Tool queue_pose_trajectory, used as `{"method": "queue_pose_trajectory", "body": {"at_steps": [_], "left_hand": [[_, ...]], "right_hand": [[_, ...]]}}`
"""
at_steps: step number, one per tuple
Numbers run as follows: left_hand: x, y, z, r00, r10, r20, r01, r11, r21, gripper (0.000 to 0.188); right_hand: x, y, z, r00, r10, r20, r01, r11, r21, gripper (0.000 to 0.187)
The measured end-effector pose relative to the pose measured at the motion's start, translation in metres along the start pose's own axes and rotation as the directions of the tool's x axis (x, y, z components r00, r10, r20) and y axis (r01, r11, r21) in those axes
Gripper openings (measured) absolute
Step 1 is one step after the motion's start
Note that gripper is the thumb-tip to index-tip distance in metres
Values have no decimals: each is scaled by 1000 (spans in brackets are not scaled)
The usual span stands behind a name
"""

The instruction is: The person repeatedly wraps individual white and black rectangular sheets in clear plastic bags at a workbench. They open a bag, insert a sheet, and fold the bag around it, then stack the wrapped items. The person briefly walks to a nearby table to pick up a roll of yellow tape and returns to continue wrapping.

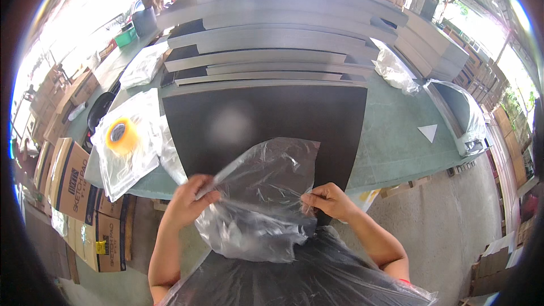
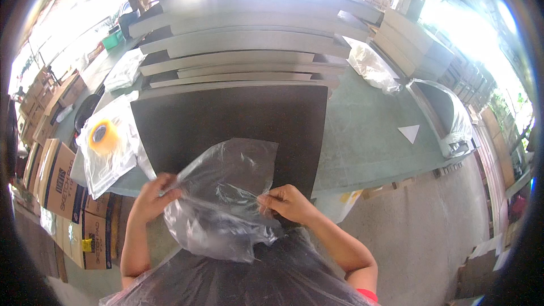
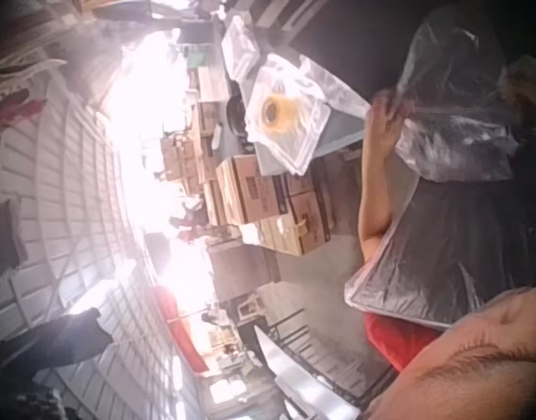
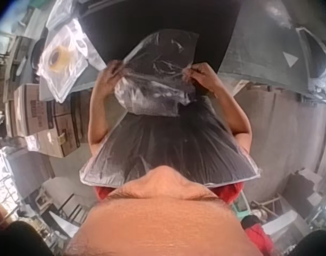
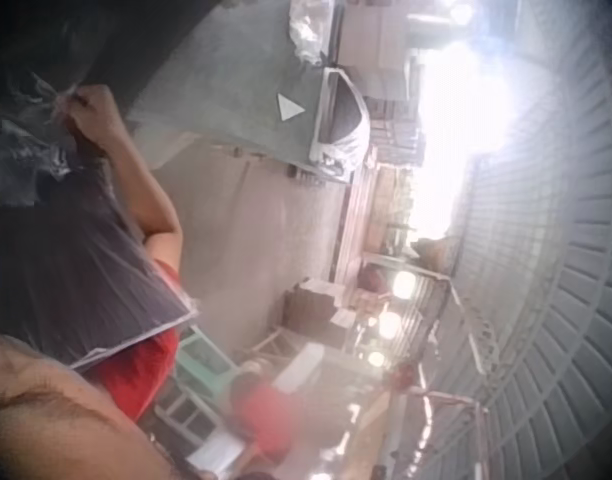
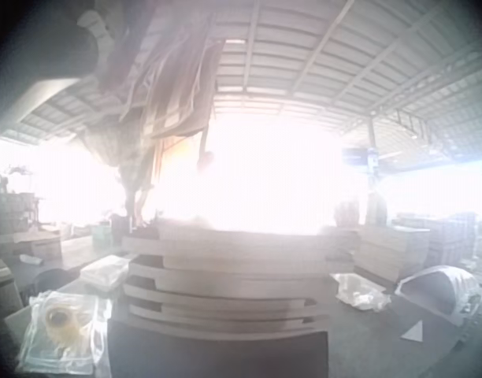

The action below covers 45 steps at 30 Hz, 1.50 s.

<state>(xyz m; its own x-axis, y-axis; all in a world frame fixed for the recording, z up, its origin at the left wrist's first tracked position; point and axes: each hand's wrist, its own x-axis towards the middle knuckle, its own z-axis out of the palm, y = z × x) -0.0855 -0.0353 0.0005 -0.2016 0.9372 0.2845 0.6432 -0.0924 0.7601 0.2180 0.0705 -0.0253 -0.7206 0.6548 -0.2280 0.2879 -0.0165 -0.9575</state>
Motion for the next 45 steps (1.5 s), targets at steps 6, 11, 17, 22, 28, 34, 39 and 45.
{"method": "queue_pose_trajectory", "body": {"at_steps": [6, 11, 17, 22, 28, 34, 39, 45], "left_hand": [[-11, 59, 8, 981, 184, 57, -177, 978, -113, 21], [-9, 40, 46, 952, 113, 284, -41, 968, -248, 11], [13, -46, -86, 749, 100, -655, 99, 960, 261, 9], [-12, 89, 23, 864, 504, 14, -500, 860, -105, 38], [-16, 90, 36, 971, 214, 108, -103, 780, -617, 24], [-4, 69, 41, 974, 144, 177, 37, 665, -746, 14], [2, 59, 11, 767, 410, 494, 164, 619, -768, 16], [-5, 47, 0, 623, 489, 610, 411, 458, -788, 28]], "right_hand": [[9, -14, 24, 988, -123, 91, 77, 914, 398, 24], [16, -31, 49, 990, -119, 75, 17, 631, 776, 30], [-10, -27, 7, 976, -218, 22, 128, 646, 752, 23], [-5, -77, 36, 837, -544, -54, 547, 834, 73, 14], [-13, -97, 36, 707, -688, -163, 686, 724, -80, 9], [-10, -45, 10, 979, -152, 135, 52, 829, 556, 27], [-20, -45, 48, 703, -289, 650, 293, 950, 106, 40], [-47, -60, 20, 804, -5, 594, -302, 858, 416, 43]]}}
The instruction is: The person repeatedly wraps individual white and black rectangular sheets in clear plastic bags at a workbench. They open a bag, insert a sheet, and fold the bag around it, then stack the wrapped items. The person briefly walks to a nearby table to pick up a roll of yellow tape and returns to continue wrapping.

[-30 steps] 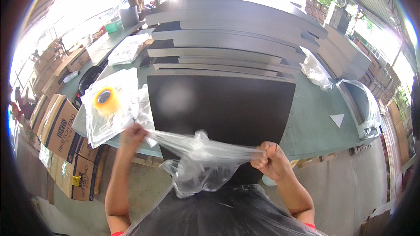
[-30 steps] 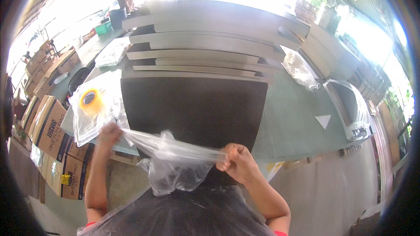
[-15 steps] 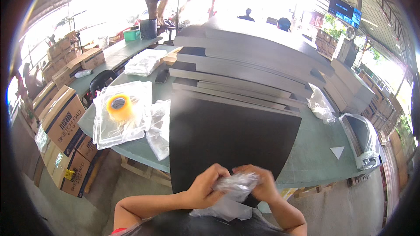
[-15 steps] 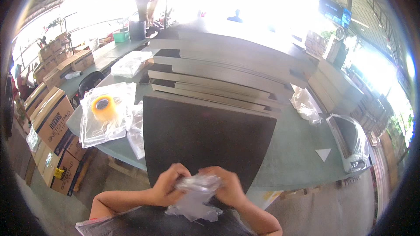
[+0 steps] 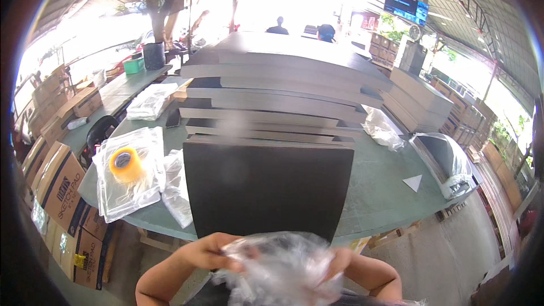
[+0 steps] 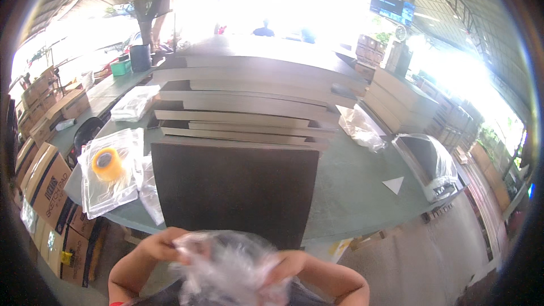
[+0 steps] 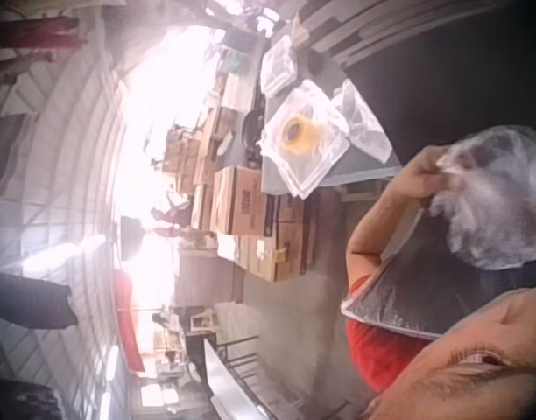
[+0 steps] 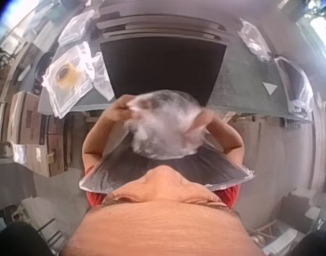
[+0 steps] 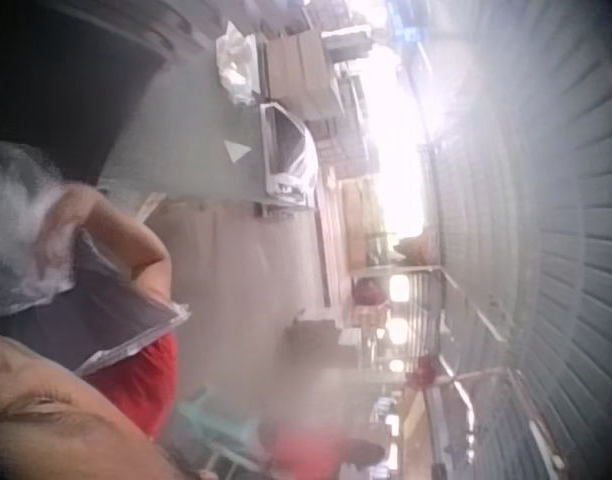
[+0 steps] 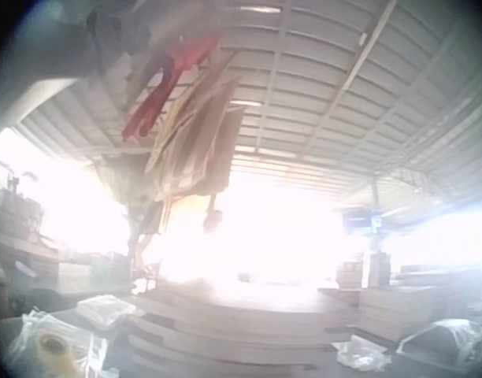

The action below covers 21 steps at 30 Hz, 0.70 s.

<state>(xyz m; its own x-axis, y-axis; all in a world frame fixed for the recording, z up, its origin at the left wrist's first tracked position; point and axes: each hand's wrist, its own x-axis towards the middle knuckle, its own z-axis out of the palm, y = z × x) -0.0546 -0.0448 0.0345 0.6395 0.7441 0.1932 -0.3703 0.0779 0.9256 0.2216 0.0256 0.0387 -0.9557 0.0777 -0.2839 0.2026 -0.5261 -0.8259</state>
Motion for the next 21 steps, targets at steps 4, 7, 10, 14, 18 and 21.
{"method": "queue_pose_trajectory", "body": {"at_steps": [4, 7, 10, 14, 18, 21], "left_hand": [[-3, 14, 13, 729, -340, 594, 57, 895, 442, 31], [0, 18, 18, 618, -765, 183, 411, 512, 754, 32], [-27, 5, -34, 865, -401, -302, 430, 284, 857, 30], [-23, -7, -43, 918, -75, -389, 383, -79, 920, 27], [-1, -16, 1, 814, -579, -41, 131, 114, 985, 25], [-7, -8, -35, 887, -400, -233, 276, 53, 960, 25]], "right_hand": [[0, -4, -24, 864, 289, -412, -427, -11, -904, 30], [-27, -50, 1, 900, 93, -427, -436, 144, -888, 20], [-44, -61, 12, 921, -24, -389, -384, 116, -916, 13], [-35, -2, -17, 983, 107, -149, -126, -192, -973, 12], [-33, -17, -29, 888, 56, -457, -323, -631, -705, 21], [-33, -44, -30, 780, -56, -623, -398, -812, -426, 30]]}}
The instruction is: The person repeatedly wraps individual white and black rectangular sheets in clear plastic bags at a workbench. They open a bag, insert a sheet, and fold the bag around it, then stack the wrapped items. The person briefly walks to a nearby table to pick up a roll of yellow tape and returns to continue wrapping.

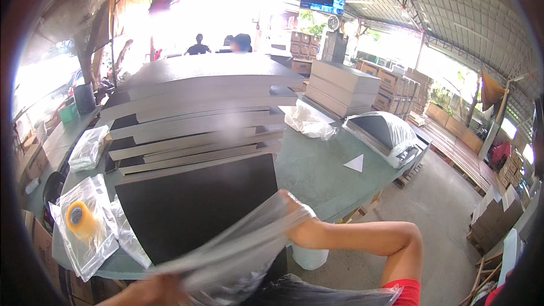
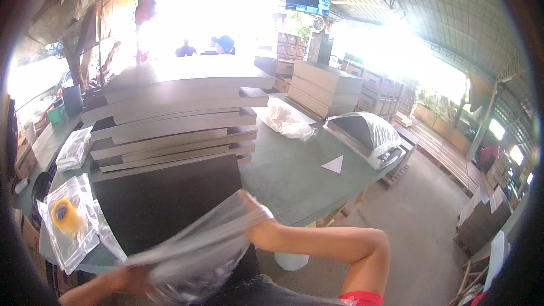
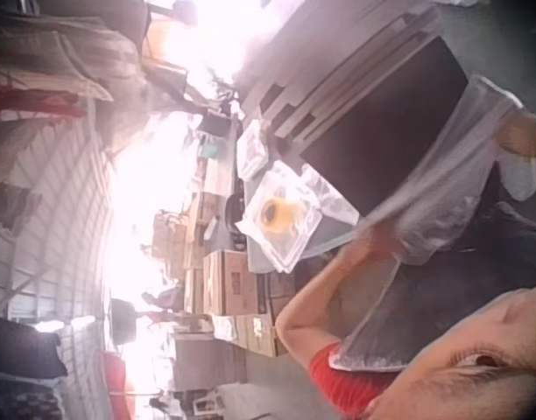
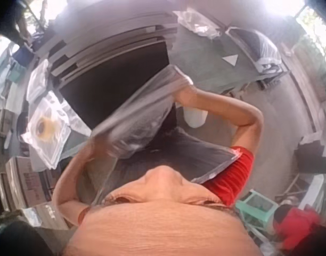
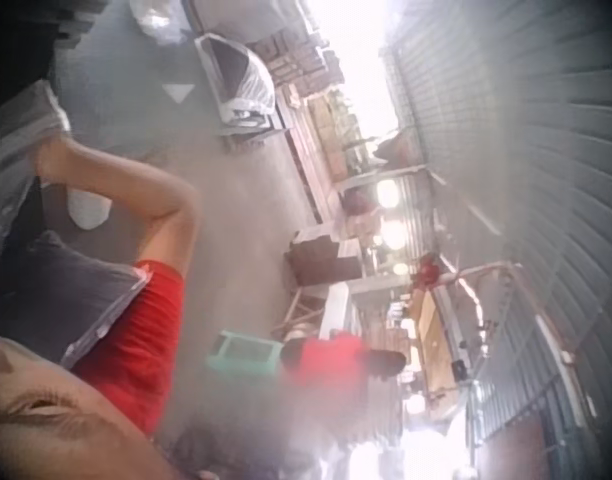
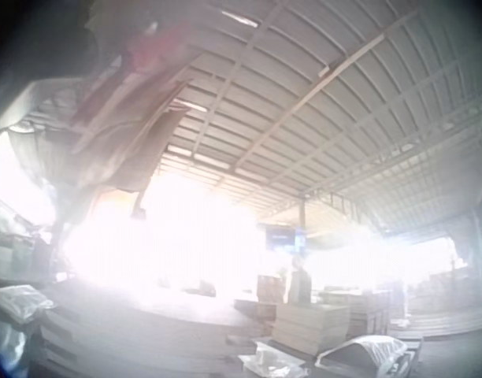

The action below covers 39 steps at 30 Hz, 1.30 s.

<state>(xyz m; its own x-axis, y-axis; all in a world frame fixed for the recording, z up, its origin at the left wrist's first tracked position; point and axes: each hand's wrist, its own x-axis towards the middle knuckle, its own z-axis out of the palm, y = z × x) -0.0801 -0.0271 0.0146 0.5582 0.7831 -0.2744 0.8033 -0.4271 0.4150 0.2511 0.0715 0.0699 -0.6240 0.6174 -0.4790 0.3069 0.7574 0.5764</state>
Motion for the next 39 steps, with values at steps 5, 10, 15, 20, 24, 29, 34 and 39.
{"method": "queue_pose_trajectory", "body": {"at_steps": [5, 10, 15, 20, 24, 29, 34, 39], "left_hand": [[3, 16, 17, 992, 81, 94, -82, 997, 5, 24], [-24, -57, 63, 933, -101, -344, 183, 959, 215, 25], [-37, -26, 79, 958, -285, 30, 285, 958, -26, 23], [-80, -37, 4, 987, -53, -152, -24, 885, -464, 18], [-82, -99, -62, 133, -623, -771, 327, 762, -559, 19], [-44, -87, -87, 299, -290, -909, 244, 944, -221, 80], [-33, -38, -100, 345, -20, -938, 295, 951, 88, 71], [-46, -34, -96, 237, 21, -971, 209, 975, 72, 51]], "right_hand": [[7, 18, -20, 986, 165, -6, -165, 986, 19, 32], [-7, -16, 6, 985, -60, -161, 85, 984, 157, 23], [-53, -8, -54, 927, 71, -368, 261, 581, 771, 15], [-6, 65, 7, 232, 948, -219, 120, 196, 973, 25], [19, 20, -12, 623, 580, -524, 184, 542, 820, 43], [50, 61, -22, 209, 783, -585, -157, 618, 771, 58], [36, 70, 5, 261, 756, -600, 85, 601, 795, 64], [-2, 68, 18, 191, 735, -651, 204, 619, 759, 61]]}}
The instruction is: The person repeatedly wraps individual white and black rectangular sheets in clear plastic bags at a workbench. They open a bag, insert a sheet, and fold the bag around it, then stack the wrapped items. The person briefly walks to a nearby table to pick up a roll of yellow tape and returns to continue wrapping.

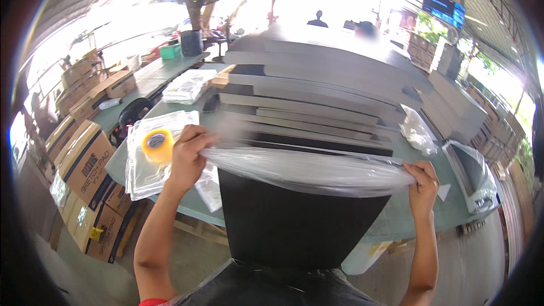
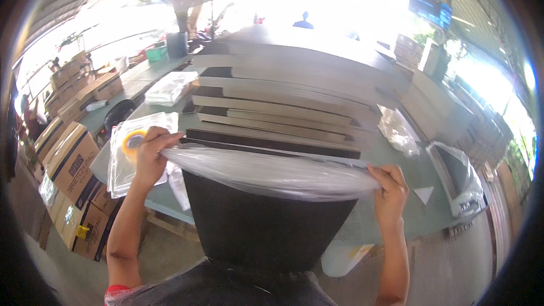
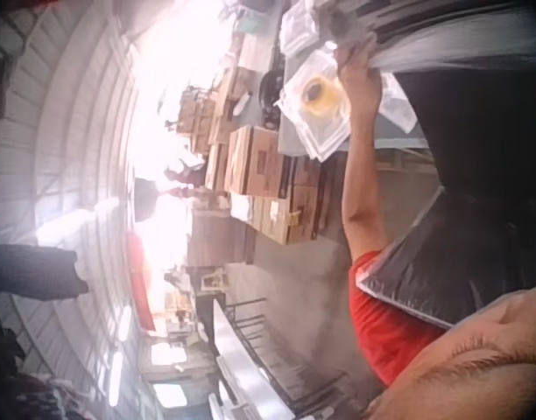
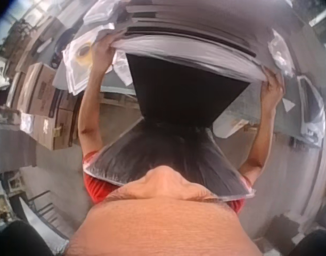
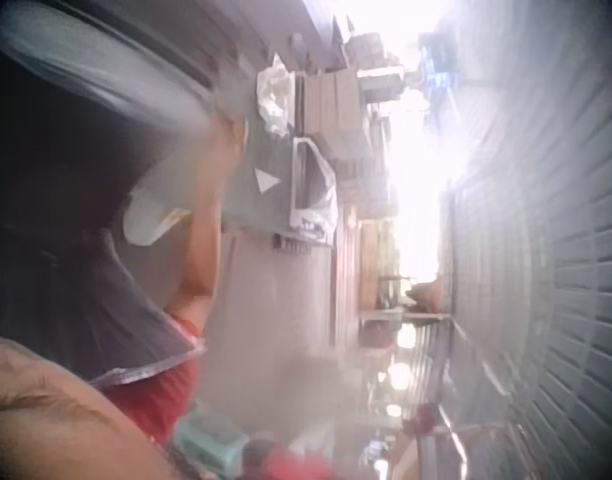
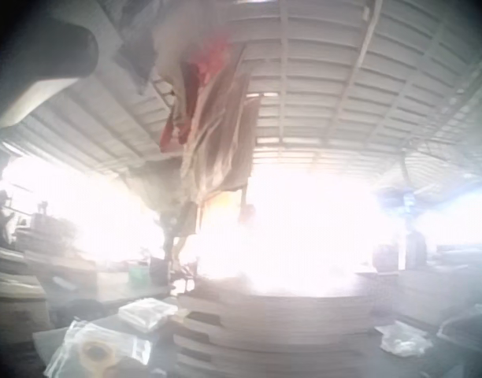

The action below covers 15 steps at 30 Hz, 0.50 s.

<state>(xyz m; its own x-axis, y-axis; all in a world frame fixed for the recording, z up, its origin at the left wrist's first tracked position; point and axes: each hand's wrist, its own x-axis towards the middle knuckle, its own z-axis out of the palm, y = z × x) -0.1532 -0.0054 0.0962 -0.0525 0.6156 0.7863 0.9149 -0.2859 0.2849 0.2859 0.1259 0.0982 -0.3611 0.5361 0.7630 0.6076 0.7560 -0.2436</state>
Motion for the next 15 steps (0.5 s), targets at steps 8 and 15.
{"method": "queue_pose_trajectory", "body": {"at_steps": [8, 15], "left_hand": [[-41, 30, -14, 975, 180, -131, -145, 960, 239, 43], [-34, -23, -31, 933, -232, 274, 351, 419, -838, 26]], "right_hand": [[-24, -21, -9, 985, -121, -120, 111, 990, -87, 59], [-17, 18, -37, 841, 134, 524, -526, -23, 850, 39]]}}
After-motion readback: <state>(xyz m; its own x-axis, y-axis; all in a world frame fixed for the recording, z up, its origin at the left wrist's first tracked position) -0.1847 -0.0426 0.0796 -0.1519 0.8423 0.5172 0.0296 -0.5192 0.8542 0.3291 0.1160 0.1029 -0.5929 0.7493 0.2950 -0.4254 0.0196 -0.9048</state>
